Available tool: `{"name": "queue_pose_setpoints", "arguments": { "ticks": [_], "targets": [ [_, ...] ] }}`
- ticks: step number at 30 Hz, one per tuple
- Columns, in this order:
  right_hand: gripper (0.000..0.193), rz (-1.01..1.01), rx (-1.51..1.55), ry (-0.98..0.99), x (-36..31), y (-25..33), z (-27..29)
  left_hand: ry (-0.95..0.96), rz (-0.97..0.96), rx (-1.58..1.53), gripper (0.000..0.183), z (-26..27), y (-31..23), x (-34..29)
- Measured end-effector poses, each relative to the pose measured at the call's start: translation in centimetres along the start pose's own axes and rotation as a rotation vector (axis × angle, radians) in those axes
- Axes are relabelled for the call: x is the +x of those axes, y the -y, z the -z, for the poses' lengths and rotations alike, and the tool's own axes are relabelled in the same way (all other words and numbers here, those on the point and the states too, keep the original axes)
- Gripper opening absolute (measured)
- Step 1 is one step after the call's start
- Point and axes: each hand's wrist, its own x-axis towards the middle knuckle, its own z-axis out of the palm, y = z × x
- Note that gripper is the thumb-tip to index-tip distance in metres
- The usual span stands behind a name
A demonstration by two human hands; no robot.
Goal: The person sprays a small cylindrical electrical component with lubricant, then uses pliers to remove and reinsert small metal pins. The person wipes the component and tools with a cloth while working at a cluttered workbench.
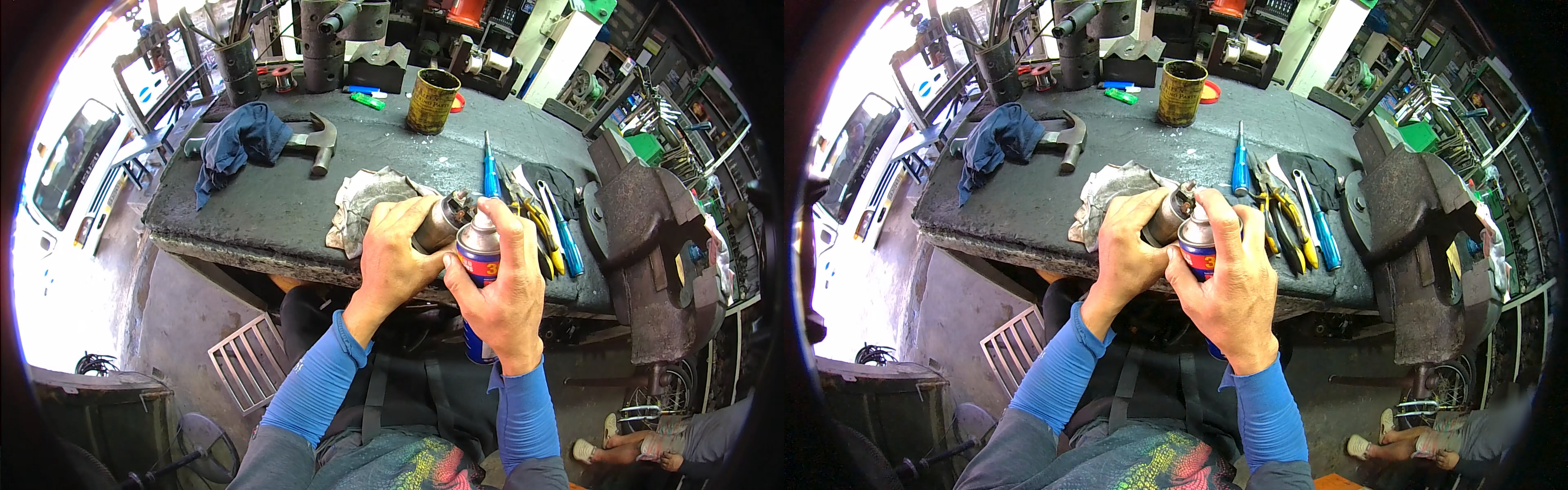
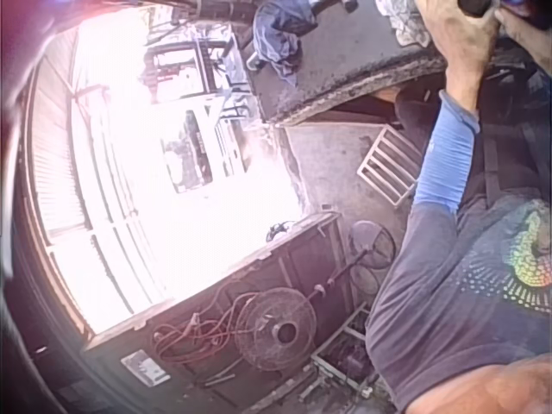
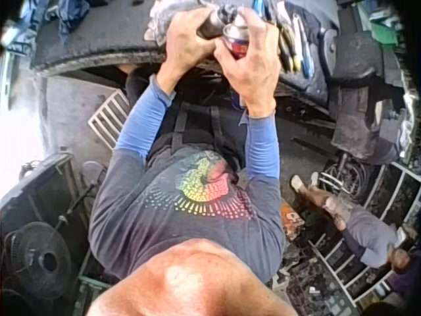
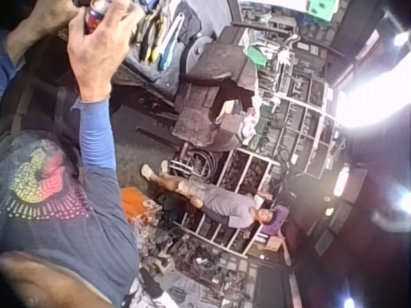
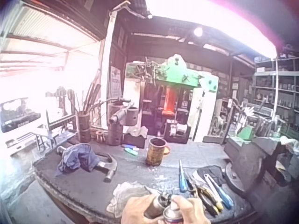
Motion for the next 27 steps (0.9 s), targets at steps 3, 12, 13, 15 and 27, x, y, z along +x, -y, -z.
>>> {"name": "queue_pose_setpoints", "arguments": {
  "ticks": [3, 12, 13, 15, 27],
  "targets": [
    [0.07, -0.016, 0.01, 0.016, -0.1, -0.1, -0.1, -0.002, 0.003, 0.004, 0.068, 0.0, 0.0, 0.0],
    [0.072, -0.025, 0.024, 0.017, -0.3, -0.1, 0.0, -0.023, -0.029, 0.023, 0.067, 0.0, -0.1, 0.0],
    [0.072, -0.031, 0.028, 0.017, -0.5, -0.1, 0.2, -0.027, -0.037, 0.028, 0.067, 0.0, -0.1, 0.0],
    [0.071, -0.1, 0.057, 0.022, -0.8, 0.0, 0.8, -0.038, -0.021, 0.088, 0.066, 0.3, -0.7, 0.1],
    [0.073, -0.022, 0.119, 0.043, -1.5, 0.5, 0.6, 0.134, 0.252, -0.302, 0.073, 1.9, 0.1, 0.4]
  ]
}}
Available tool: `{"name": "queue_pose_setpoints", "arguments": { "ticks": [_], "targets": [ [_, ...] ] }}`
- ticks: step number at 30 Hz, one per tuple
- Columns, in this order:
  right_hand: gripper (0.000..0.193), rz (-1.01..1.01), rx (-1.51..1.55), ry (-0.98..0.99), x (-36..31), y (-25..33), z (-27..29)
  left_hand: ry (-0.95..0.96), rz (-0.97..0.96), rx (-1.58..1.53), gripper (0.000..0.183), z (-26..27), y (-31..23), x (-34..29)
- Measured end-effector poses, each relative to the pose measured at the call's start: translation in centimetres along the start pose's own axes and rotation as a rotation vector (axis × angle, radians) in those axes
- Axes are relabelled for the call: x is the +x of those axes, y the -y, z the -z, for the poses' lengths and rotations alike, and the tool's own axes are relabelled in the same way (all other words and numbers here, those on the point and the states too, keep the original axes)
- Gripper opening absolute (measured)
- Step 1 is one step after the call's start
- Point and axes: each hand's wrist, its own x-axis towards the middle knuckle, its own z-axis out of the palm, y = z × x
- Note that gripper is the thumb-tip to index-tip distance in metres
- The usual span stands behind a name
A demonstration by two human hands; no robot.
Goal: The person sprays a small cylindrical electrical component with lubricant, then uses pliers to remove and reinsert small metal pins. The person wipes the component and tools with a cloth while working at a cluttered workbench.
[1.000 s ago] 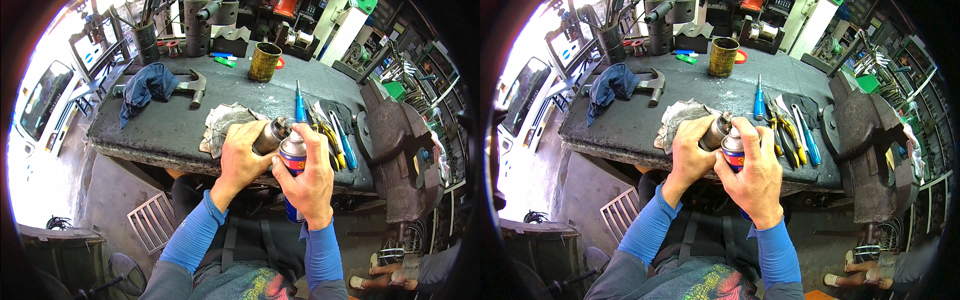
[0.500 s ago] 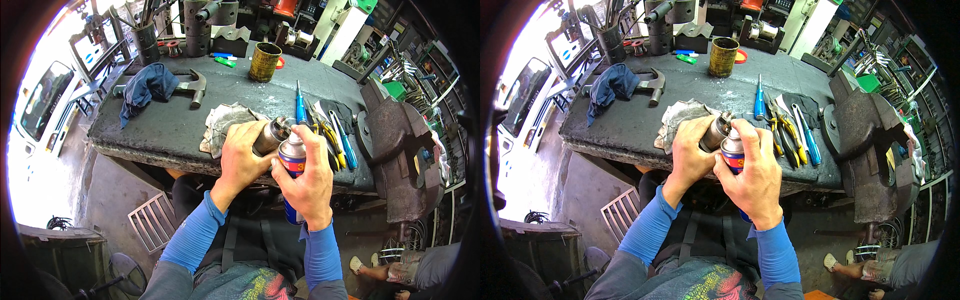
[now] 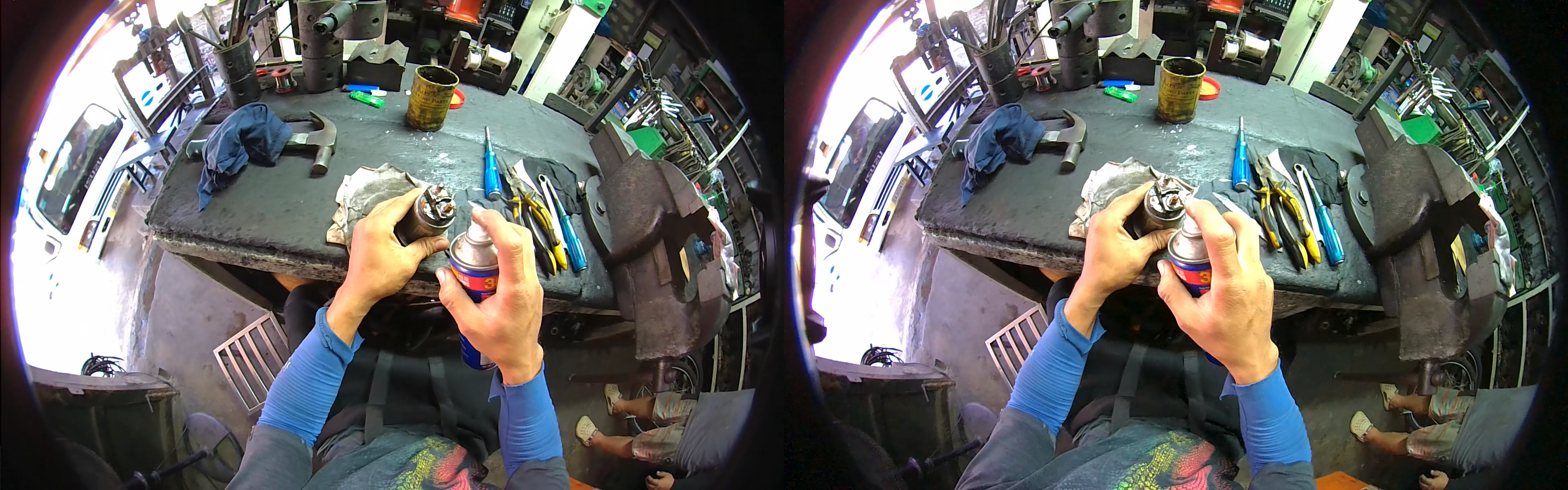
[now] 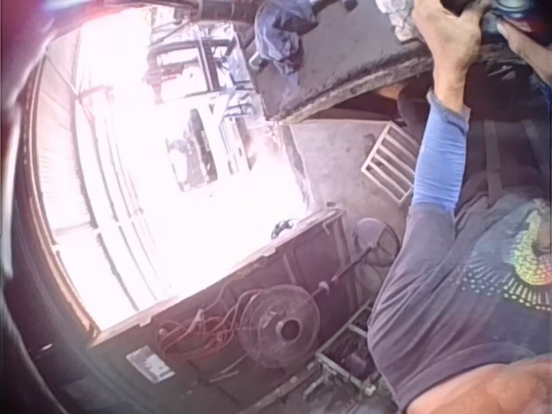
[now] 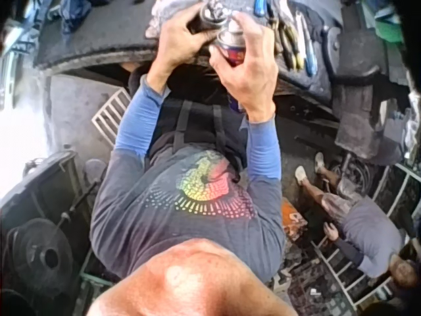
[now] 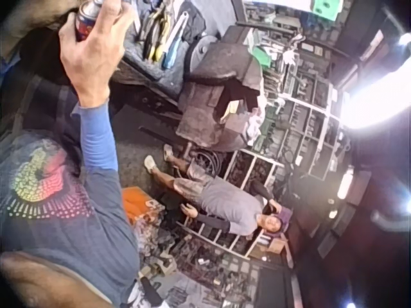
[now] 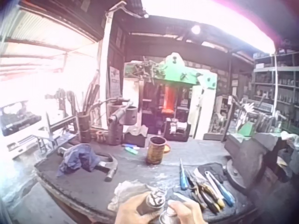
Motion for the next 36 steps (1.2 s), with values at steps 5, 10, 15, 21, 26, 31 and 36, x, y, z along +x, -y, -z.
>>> {"name": "queue_pose_setpoints", "arguments": {
  "ticks": [5, 10, 15, 21, 26, 31, 36],
  "targets": [
    [0.072, -0.025, -0.029, 0.024, 0.0, 0.0, -0.7, 0.02, 0.012, 0.044, 0.074, 0.1, 0.3, 0.0],
    [0.072, 0.005, -0.055, 0.012, -0.1, -0.4, -0.8, 0.033, 0.025, 0.051, 0.074, 0.3, 0.2, 0.0],
    [0.073, 0.033, -0.073, -0.018, -0.1, -0.5, -0.9, 0.062, 0.045, -0.028, 0.074, 0.4, 0.4, 0.0],
    [0.071, -0.004, 0.0, -0.025, 0.6, 0.1, -0.7, 0.166, 0.114, -0.332, 0.075, 0.8, 0.5, 0.6],
    [0.07, -0.046, -0.001, -0.001, 1.1, 0.0, -0.8, 0.101, -0.066, 0.124, 0.076, 0.8, 0.4, 0.8],
    [0.069, -0.069, 0.022, -0.018, 1.1, -0.4, -0.9, 0.051, 0.014, 0.123, 0.076, 0.0, 0.4, 0.7],
    [0.069, -0.076, 0.003, 0.009, 1.0, -0.6, -0.8, 0.024, -0.016, 0.109, 0.073, 0.0, 0.4, 0.6]
  ]
}}
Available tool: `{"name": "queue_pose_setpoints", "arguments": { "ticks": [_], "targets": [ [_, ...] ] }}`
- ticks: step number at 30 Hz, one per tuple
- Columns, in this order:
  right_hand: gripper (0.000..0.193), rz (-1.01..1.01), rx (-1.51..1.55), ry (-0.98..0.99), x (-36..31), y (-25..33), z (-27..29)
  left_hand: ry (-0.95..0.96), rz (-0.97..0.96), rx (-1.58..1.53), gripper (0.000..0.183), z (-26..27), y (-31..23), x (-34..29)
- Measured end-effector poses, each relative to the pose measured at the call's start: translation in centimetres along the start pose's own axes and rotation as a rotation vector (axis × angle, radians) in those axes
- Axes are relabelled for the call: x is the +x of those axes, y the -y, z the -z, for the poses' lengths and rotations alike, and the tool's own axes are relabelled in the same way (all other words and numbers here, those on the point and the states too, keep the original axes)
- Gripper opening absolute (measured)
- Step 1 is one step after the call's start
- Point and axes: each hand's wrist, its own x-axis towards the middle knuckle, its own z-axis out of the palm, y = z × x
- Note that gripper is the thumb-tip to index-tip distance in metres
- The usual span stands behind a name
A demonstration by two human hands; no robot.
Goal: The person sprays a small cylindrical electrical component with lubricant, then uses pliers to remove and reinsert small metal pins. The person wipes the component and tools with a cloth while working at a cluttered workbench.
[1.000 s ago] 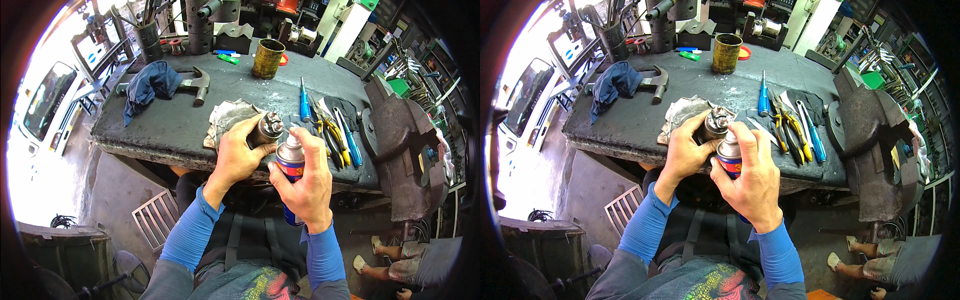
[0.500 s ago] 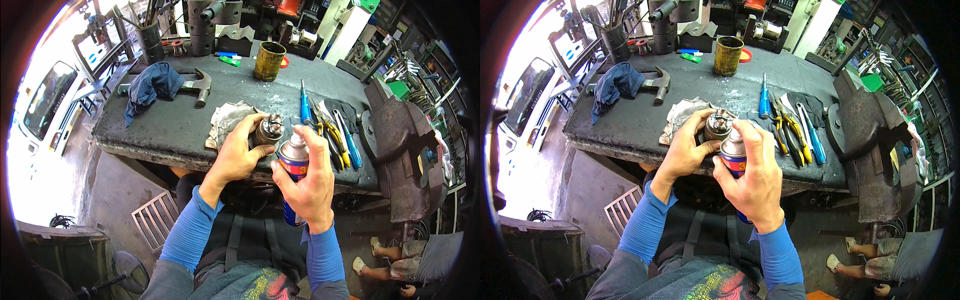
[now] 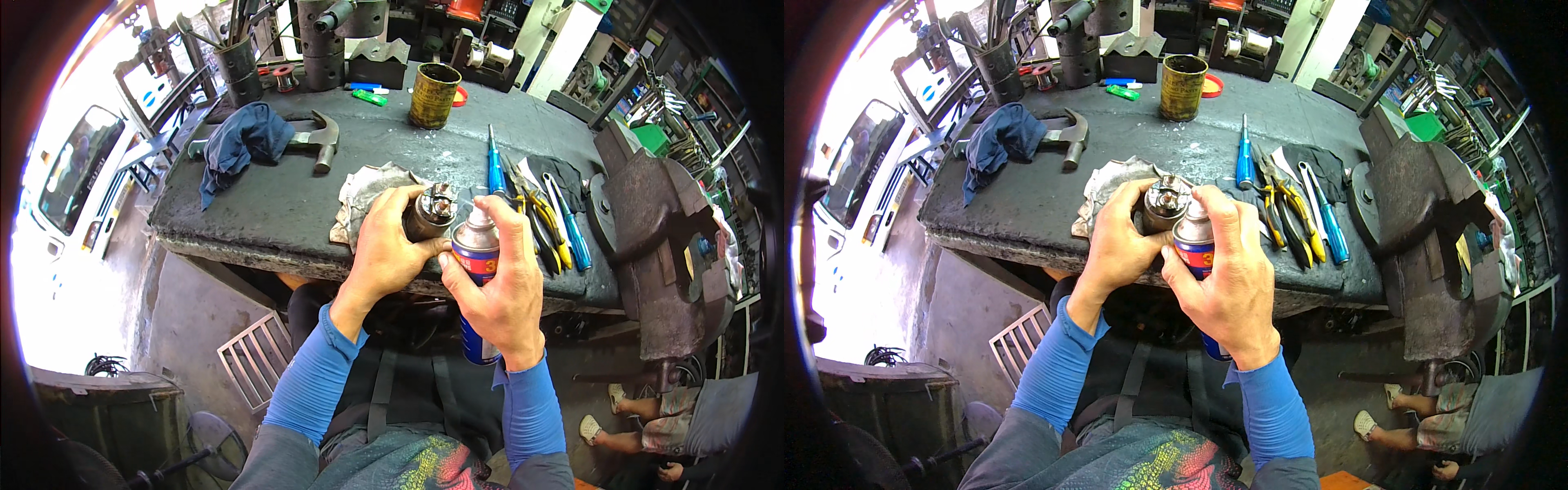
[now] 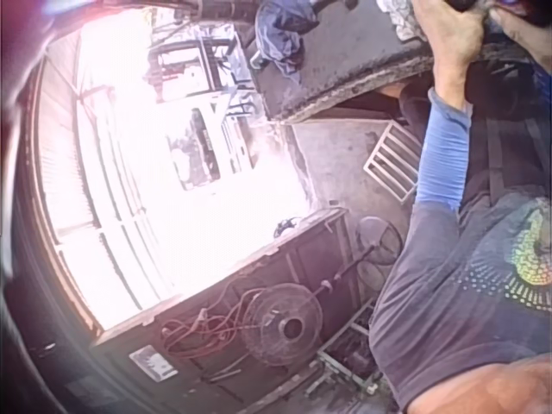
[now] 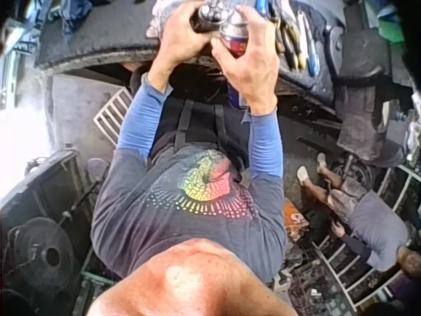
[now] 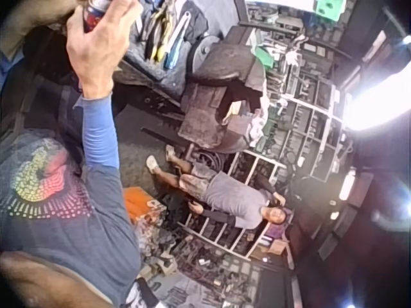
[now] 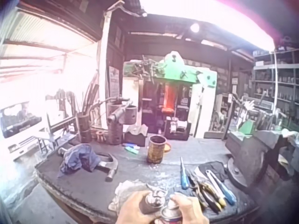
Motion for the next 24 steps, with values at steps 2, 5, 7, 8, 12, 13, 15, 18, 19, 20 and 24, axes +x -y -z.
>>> {"name": "queue_pose_setpoints", "arguments": {
  "ticks": [2, 5, 7, 8, 12, 13, 15, 18, 19, 20, 24],
  "targets": [
    [0.069, 0.003, 0.006, -0.007, 0.0, 0.0, 0.0, -0.004, -0.014, -0.011, 0.071, 0.0, 0.0, 0.0],
    [0.069, 0.005, 0.018, -0.002, 0.0, 0.0, -0.1, 0.002, -0.019, -0.01, 0.07, 0.0, 0.0, 0.0],
    [0.069, -0.011, 0.027, 0.02, -0.1, 0.1, 0.0, 0.005, -0.015, -0.016, 0.07, 0.1, 0.1, -0.1],
    [0.07, -0.007, 0.027, 0.014, -0.1, 0.2, 0.0, 0.007, -0.011, -0.025, 0.07, 0.2, 0.1, -0.1],
    [0.071, -0.012, 0.011, 0.041, -0.2, 0.4, 0.0, 0.01, -0.004, -0.04, 0.07, 0.4, -0.2, -0.1],
    [0.071, -0.017, 0.004, 0.06, -0.3, 0.5, 0.1, 0.004, -0.016, -0.034, 0.07, 0.5, -0.1, -0.1],
    [0.072, 0.016, 0.032, 0.019, -0.3, 0.1, 0.2, -0.006, -0.046, -0.027, 0.069, 0.2, 0.0, 0.0],
    [0.082, 0.044, 0.121, -0.034, -0.1, -1.3, 1.7, 0.0, -0.046, 0.028, 0.07, 0.2, -0.6, -0.1],
    [0.086, 0.08, 0.079, -0.092, 0.6, -1.6, 2.9, -0.006, -0.036, 0.048, 0.07, 0.6, -0.8, -0.1],
    [0.09, 0.115, 0.038, -0.15, 1.3, -1.8, 4.3, -0.035, -0.067, 0.066, 0.069, 0.7, -0.3, -0.5],
    [0.091, 0.086, 0.274, -0.436, 6.0, -2.3, 11.5, 0.021, 0.046, -0.09, 0.067, 0.7, -0.3, -0.4]
  ]
}}
